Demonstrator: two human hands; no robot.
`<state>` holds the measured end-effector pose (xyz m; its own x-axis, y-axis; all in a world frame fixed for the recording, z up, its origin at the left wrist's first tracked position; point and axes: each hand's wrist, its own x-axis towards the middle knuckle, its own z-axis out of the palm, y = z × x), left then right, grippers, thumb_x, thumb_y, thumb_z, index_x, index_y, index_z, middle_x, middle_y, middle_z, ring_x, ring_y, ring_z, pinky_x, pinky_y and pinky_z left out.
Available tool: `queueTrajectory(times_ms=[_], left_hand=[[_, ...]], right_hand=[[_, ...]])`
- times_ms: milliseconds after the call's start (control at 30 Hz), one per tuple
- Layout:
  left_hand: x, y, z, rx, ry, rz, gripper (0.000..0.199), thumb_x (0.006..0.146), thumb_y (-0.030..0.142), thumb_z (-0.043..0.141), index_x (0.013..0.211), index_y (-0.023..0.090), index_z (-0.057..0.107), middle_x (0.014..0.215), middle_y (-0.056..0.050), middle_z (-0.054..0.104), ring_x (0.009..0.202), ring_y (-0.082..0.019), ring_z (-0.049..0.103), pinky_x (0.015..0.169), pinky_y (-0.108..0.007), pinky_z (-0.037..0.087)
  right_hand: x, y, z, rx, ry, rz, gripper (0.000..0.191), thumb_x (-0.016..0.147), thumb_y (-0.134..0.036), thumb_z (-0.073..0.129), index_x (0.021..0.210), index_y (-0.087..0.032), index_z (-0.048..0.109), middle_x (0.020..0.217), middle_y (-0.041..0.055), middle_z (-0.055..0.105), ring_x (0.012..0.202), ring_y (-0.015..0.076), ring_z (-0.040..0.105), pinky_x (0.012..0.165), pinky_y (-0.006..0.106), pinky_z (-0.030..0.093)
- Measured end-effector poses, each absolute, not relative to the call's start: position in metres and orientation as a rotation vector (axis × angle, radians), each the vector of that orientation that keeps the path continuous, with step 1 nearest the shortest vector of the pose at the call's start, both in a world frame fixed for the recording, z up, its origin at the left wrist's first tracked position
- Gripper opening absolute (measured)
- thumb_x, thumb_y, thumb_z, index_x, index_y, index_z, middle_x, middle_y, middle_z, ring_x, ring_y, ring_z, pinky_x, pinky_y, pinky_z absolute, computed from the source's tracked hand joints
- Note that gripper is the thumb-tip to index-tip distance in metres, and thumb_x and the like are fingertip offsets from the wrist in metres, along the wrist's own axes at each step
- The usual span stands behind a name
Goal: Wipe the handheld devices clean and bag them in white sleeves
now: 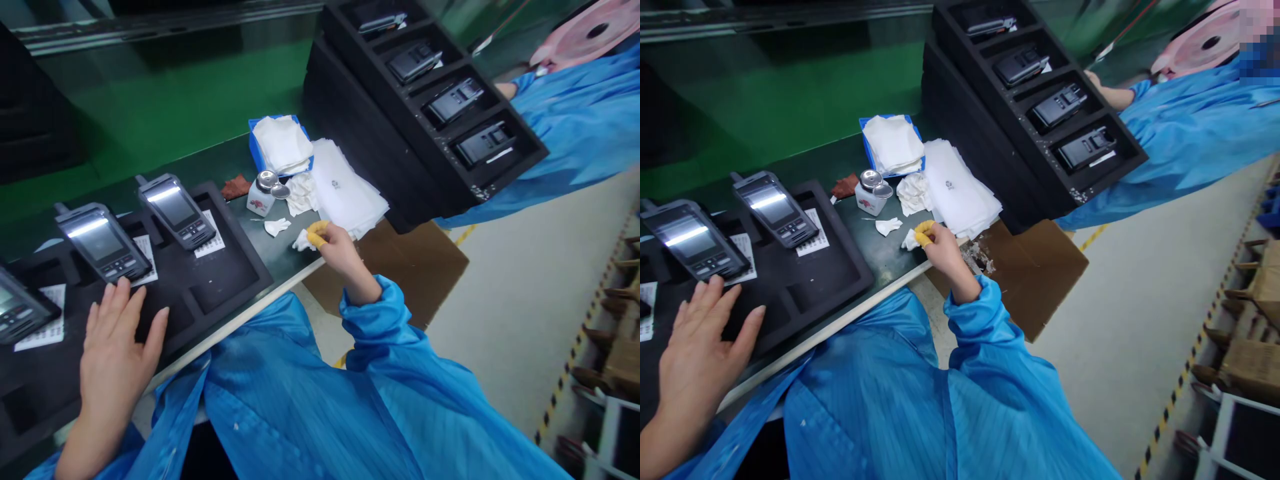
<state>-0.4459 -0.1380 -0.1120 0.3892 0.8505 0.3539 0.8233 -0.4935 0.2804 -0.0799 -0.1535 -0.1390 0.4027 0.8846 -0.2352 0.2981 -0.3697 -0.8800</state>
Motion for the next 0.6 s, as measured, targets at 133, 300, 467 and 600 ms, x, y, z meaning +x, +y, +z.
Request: queueTrajectory(times_ms=[133,300,467,600], left_hand=[[-0.445,-0.138,-0.11,2.57,1.513,0.722,0.072,0.087,0.023,0.063,0.15,0.035,0.03,0.153,-0.009,0.037,0.136,-0.037,0.04,0.111,-0.062,0.035],[-0.447,-0.138,-0.111,2.564,1.498,0.745,0.077,0.087,0.021,0.063,0.15,0.043,0.023,0.156,-0.003,0.033,0.137,-0.036,0.039,0.112,-0.061,0.034],[-0.448,-0.137,-0.112,2.593,1.49,0.751,0.078,0.087,0.02,0.063,0.15,0.043,0.021,0.156,-0.004,0.033,0.136,-0.036,0.041,0.111,-0.061,0.036],[-0.446,-0.137,-0.114,2.609,1.503,0.766,0.077,0.087,0.021,0.063,0.151,0.04,0.023,0.154,-0.007,0.036,0.134,-0.038,0.043,0.109,-0.061,0.038]], right_hand=[[-0.078,-0.153,-0.13,-1.77,-0.873,1.083,0.036,0.063,-0.055,0.065,0.074,-0.023,0.053,0.056,-0.0051,0.048,0.05,0.01,0.045,0.052,0.027,0.04],[-0.073,-0.142,-0.121,-1.74,-0.8,1.021,0.037,0.057,-0.053,0.069,0.074,-0.022,0.056,0.055,-0.0041,0.049,0.05,0.0097,0.045,0.052,0.027,0.04],[-0.051,-0.113,-0.106,-1.845,-0.797,0.545,0.032,0.071,-0.032,0.06,0.101,-0.021,0.062,0.097,0.0048,0.066,0.076,0.0137,0.054,0.075,0.031,0.047],[-0.059,-0.108,-0.105,-2.112,-1.167,0.283,0.035,0.081,-0.028,0.051,0.11,-0.017,0.067,0.098,0.0084,0.069,0.076,0.0168,0.056,0.078,0.034,0.048]])
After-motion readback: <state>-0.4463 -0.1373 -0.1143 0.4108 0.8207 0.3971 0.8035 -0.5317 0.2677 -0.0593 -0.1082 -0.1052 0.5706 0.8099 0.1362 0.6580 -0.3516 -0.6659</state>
